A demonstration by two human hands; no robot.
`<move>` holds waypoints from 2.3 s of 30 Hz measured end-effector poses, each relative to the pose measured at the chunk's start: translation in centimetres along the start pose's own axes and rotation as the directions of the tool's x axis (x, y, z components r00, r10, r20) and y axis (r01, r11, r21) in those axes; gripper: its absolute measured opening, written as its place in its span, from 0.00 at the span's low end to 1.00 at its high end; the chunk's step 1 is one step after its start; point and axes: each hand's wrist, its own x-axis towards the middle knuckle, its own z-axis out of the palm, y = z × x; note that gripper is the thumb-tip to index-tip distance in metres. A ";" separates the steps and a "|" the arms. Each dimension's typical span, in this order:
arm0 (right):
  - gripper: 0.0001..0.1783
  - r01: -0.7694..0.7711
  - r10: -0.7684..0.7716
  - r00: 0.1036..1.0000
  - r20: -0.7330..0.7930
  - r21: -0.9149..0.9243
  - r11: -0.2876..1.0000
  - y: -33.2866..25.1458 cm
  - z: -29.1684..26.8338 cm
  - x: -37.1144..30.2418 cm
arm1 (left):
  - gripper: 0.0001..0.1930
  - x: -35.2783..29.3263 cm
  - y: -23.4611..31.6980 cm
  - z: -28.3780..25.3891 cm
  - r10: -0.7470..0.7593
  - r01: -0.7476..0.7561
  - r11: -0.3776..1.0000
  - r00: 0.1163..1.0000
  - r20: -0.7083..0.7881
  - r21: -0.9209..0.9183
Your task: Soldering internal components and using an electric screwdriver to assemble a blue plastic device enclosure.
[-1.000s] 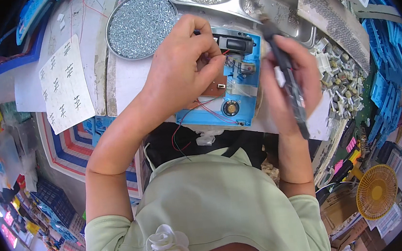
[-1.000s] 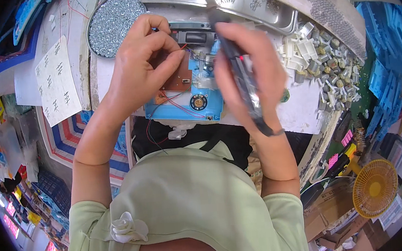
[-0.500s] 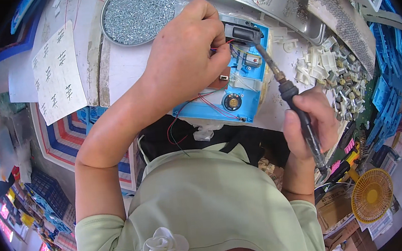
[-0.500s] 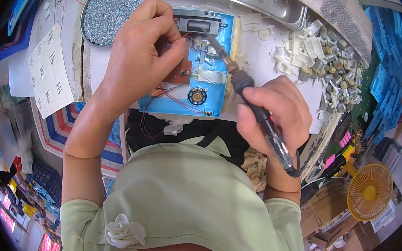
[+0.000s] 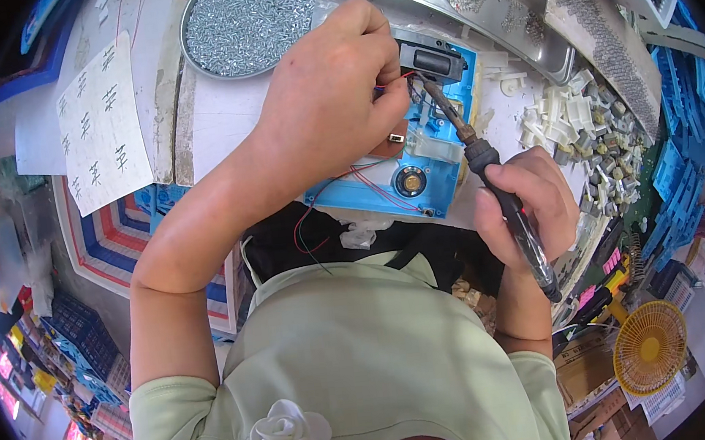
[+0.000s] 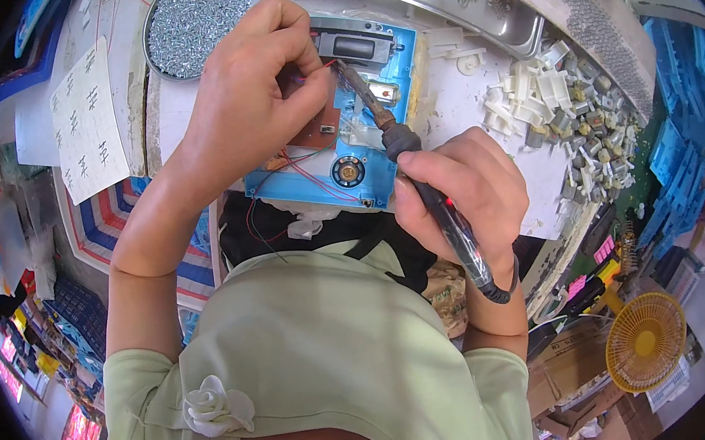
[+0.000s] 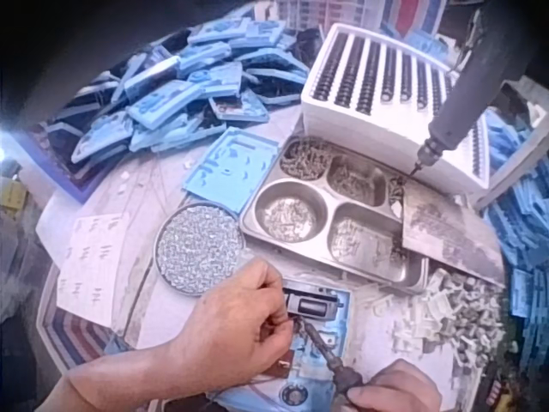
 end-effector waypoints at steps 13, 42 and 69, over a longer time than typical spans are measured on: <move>0.20 0.026 -0.025 0.998 0.063 -0.014 1.000 0.3 -1.1 -0.1 | 0.08 0.1 0.0 -0.1 -0.034 0.035 0.998 0.999 0.020 -0.051; 0.20 0.013 -0.013 0.997 0.073 0.002 1.000 1.1 -0.5 0.8 | 0.08 -0.2 0.0 0.3 -0.041 0.040 0.998 0.999 -0.029 -0.051; 0.17 -0.005 0.003 0.998 0.065 0.037 0.999 -0.1 -1.6 0.1 | 0.08 -0.2 -0.1 0.7 0.032 -0.029 0.999 0.995 -0.097 0.028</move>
